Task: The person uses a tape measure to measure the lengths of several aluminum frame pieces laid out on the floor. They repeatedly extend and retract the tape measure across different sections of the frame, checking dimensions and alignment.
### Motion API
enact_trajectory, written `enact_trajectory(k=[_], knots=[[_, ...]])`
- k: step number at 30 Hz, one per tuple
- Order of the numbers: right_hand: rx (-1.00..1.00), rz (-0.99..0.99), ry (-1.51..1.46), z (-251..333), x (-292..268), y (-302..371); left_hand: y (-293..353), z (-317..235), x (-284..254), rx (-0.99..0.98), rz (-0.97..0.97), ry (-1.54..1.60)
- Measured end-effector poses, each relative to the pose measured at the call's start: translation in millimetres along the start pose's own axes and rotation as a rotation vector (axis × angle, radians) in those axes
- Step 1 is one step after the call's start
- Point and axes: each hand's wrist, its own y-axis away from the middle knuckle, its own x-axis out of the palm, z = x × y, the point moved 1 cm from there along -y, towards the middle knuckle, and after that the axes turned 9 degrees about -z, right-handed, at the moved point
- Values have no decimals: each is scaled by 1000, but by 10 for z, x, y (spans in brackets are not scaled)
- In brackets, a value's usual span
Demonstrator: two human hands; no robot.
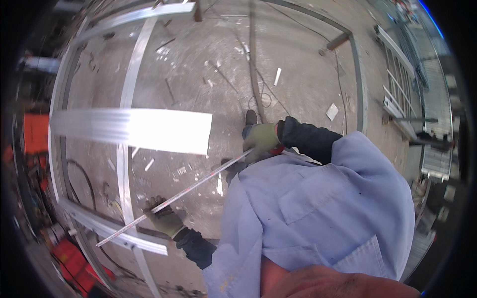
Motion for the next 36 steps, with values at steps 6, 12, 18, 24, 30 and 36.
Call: enact_trajectory(k=[6, 12, 18, 24, 30, 36], knots=[[90, -200, -166, -704, -599, 263, 24, 659, 1925, -148, 147, -133], [171, -368, -337, -1586, -1197, 999, -658, 1237, 3283, -220, 334, -163], [177, -373, -387, -2096, -1709, 1556, -688, 1815, 4777, -427, 746, -98], [261, -461, -482, -2507, -2276, 1757, -748, 2208, 5904, -371, 639, -198], [292, -570, -522, -3022, -2710, 1661, -1513, 2367, 6598, -269, 657, -233], [412, -547, -799, -3203, -3732, 1050, -1703, 2880, 7707, -242, 722, -508]])
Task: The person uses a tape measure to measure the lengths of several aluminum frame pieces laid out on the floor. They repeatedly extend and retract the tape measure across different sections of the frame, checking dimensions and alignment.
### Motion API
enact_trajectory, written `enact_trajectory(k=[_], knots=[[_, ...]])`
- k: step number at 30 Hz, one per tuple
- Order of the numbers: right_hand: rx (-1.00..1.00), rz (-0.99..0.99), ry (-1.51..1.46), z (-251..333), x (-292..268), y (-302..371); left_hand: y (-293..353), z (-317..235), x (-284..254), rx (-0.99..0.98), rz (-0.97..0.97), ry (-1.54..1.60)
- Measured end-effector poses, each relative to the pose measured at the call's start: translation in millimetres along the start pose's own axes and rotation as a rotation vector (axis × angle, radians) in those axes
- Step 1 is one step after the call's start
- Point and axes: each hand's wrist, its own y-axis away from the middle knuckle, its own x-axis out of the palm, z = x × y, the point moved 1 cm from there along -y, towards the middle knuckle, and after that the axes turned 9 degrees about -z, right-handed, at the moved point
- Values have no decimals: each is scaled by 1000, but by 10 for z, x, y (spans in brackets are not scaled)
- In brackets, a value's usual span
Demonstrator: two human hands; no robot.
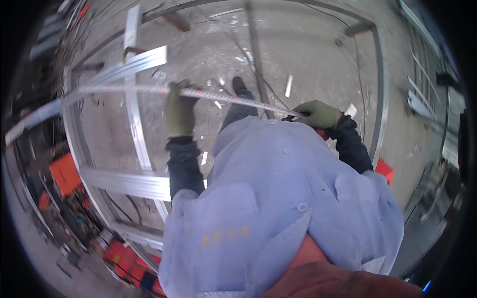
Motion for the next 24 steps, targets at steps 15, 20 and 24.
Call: enact_trajectory(k=[15, 20, 24], knots=[[163, 98, -170, 1260, -1209, -1600, -1896, -453, 798, -220, -77, 235], [129, 41, -240, 1468, -1736, -2381, -2091, -232, 1021, -286, -187, 30], [99, -38, -96, 2090, -2053, -2993, -2016, 162, 856, -338, -352, -151]])
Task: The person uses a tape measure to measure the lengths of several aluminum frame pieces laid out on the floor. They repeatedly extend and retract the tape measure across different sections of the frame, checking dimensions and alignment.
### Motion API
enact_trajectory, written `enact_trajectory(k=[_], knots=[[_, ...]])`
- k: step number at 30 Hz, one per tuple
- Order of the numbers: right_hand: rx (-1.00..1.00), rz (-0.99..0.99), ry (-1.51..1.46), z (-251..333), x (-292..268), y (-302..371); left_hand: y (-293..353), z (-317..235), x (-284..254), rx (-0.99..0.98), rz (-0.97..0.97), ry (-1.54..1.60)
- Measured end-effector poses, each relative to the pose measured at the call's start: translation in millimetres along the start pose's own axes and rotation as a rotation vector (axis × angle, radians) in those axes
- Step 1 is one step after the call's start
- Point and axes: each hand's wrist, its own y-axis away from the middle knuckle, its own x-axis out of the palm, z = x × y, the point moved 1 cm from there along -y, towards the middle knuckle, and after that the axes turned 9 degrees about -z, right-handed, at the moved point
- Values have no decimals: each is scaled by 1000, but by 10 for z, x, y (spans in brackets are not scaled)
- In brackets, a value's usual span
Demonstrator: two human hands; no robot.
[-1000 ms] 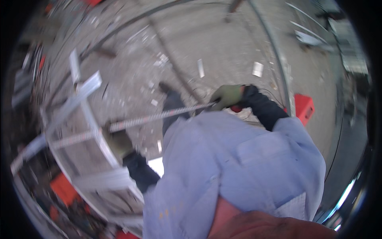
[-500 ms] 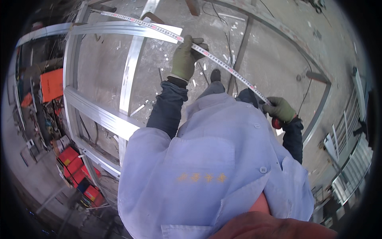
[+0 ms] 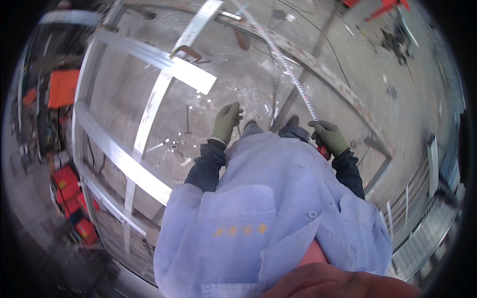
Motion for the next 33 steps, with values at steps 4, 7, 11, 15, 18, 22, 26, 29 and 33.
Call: enact_trajectory(k=[4, 7, 11, 15, 18, 22, 26, 29, 33], knots=[[-20, -34, 50, 285, -254, -648, -264, 430, -71, -11, -197, 3], [-7, -37, 64, 570, -266, -1060, -435, 386, 24, -133, -217, 40], [24, 34, 93, 1050, -69, -1651, -621, -244, 143, -90, -249, 16], [75, -15, 179, 1800, 275, -2081, -1407, -304, 95, -29, -202, -11], [31, 6, 184, 2324, 393, -2397, -1808, -685, -19, -42, -163, -107], [26, -85, 262, 3007, 480, -2569, -2114, -1083, -275, -68, -155, -31], [-12, -96, 298, 3462, 425, -2887, -2368, -1046, -426, -61, -256, 63], [-16, -95, 345, 3730, 459, -3059, -2407, -1043, -439, -89, -288, 100], [-57, -66, 379, 3884, 456, -3309, -2327, -1135, -393, -144, -282, 75]])
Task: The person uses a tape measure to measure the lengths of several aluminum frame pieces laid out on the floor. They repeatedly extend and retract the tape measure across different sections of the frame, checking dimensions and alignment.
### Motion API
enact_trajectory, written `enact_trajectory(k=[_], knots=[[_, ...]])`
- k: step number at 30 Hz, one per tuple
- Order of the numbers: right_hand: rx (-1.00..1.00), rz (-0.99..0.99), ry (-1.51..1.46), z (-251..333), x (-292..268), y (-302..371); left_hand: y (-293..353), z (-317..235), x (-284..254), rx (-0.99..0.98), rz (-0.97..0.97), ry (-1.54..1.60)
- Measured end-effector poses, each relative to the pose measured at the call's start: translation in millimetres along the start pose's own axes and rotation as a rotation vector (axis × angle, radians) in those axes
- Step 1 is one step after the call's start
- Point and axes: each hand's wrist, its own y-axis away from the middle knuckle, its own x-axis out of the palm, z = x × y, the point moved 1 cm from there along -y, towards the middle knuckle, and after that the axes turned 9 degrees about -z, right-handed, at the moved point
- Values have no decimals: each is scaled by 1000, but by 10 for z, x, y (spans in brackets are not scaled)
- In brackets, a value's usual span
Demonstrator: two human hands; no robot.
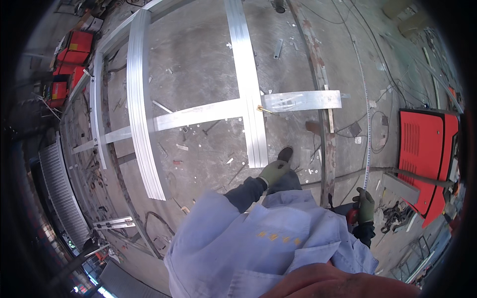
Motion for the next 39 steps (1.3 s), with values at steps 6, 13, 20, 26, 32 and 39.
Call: enact_trajectory(k=[6, 13, 20, 26, 32, 39], knots=[[-44, 119, 18, -10, -122, -648, -48, -6, 233, -63, 4, -65], [-744, 147, 408, 126, -494, -1901, -502, -104, 861, -20, -163, -183], [-132, 350, 1, 1258, -954, -3845, -611, -547, 1965, -115, -436, -199], [-34, 399, 122, 1933, -1539, -5396, -400, -2451, 3050, -235, -668, -182], [-39, 452, 154, 2053, -1905, -6311, -1072, -3861, 3465, -43, -836, -84], [6, 509, 327, 2306, -2077, -6513, -1687, -4751, 3473, 43, -905, -113]])
